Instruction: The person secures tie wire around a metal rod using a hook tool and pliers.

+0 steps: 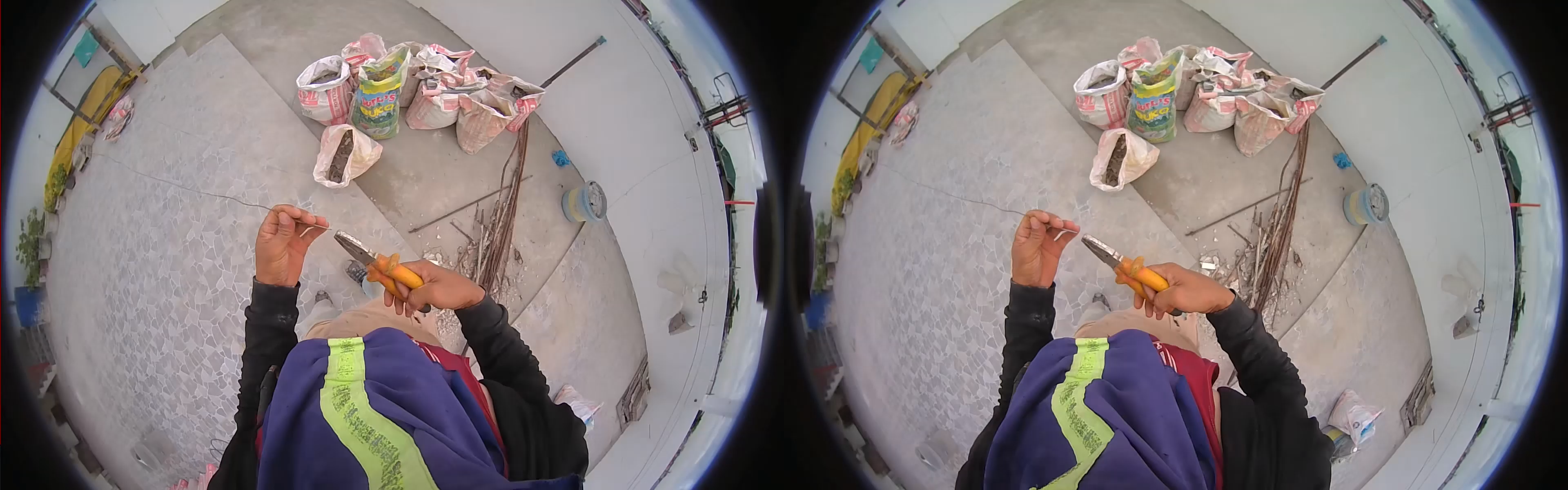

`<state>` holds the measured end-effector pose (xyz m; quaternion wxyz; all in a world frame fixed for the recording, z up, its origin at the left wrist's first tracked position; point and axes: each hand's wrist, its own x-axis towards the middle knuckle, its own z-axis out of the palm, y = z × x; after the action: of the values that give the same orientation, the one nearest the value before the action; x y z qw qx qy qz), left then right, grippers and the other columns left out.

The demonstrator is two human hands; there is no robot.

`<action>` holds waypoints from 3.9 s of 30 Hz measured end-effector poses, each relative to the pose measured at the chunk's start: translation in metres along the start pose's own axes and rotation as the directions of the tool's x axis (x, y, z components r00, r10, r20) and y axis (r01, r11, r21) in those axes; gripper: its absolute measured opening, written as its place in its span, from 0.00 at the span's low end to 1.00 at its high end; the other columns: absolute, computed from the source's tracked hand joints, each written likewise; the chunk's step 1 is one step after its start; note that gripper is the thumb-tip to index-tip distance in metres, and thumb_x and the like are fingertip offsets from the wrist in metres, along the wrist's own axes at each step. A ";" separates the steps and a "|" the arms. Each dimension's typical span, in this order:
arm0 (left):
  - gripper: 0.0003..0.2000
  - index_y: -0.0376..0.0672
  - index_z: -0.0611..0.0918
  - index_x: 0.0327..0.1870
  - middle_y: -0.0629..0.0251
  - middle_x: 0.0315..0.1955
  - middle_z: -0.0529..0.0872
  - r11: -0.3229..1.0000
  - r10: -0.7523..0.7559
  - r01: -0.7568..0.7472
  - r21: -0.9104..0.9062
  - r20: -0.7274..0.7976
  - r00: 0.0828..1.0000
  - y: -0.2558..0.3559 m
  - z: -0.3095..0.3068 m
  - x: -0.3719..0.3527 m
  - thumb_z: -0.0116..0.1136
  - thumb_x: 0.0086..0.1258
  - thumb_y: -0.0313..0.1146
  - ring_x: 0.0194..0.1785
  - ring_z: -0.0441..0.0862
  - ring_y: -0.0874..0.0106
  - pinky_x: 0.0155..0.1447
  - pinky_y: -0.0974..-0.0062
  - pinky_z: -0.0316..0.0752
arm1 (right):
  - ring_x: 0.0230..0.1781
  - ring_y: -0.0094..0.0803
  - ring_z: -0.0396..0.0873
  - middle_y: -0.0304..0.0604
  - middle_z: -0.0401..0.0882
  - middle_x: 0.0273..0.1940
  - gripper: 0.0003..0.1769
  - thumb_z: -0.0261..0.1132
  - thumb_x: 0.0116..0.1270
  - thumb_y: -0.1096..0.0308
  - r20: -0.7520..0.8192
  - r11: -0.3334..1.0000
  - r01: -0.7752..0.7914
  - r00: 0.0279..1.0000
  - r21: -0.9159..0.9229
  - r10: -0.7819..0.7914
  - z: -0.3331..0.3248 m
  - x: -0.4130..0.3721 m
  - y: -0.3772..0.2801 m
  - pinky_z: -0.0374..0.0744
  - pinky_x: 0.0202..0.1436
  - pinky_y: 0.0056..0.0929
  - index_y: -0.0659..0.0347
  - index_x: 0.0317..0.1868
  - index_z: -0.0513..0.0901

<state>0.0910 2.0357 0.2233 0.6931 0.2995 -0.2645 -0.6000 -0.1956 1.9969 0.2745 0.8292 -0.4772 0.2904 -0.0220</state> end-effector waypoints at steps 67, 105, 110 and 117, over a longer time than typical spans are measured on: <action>0.02 0.44 0.79 0.39 0.70 0.30 0.81 0.939 -0.242 -0.093 -0.331 -0.828 0.505 0.054 -0.348 0.203 0.57 0.74 0.30 0.36 0.80 0.74 0.45 0.74 0.79 | 0.35 0.32 0.83 0.44 0.83 0.40 0.12 0.57 0.55 0.77 -0.660 0.884 -0.346 0.589 0.315 0.466 -0.102 0.339 0.154 0.85 0.39 0.39 0.63 0.41 0.79; 0.11 0.44 0.77 0.57 0.68 0.38 0.83 0.998 0.040 -0.047 -0.046 -0.128 0.991 0.171 -0.295 1.380 0.56 0.77 0.30 0.35 0.78 0.78 0.42 0.78 0.79 | 0.16 0.30 0.78 0.44 0.82 0.25 0.09 0.69 0.65 0.65 -0.754 0.623 0.458 0.185 0.634 0.631 -0.560 0.788 -0.240 0.72 0.16 0.31 0.60 0.40 0.81; 0.11 0.44 0.77 0.56 0.67 0.42 0.84 0.996 0.054 -0.059 -0.073 -0.077 0.996 0.122 -0.245 1.542 0.57 0.76 0.32 0.35 0.79 0.79 0.41 0.79 0.79 | 0.15 0.25 0.71 0.38 0.76 0.24 0.06 0.67 0.66 0.67 -0.825 0.319 0.891 0.100 0.323 0.556 -0.702 0.789 -0.318 0.69 0.15 0.26 0.55 0.37 0.77; 0.13 0.42 0.78 0.57 0.63 0.50 0.85 0.998 0.023 -0.025 -0.053 -0.033 0.999 0.079 -0.112 1.711 0.59 0.75 0.33 0.33 0.79 0.81 0.39 0.82 0.78 | 0.15 0.25 0.70 0.37 0.74 0.24 0.04 0.66 0.65 0.72 -0.711 0.297 0.853 -0.521 -0.429 0.472 -0.897 0.711 -0.532 0.68 0.14 0.28 0.59 0.38 0.79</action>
<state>0.4647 0.3609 0.2171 0.7120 0.2873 -0.2408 -0.5937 0.0718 0.7864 0.0372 0.1661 0.1434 0.5023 -0.8364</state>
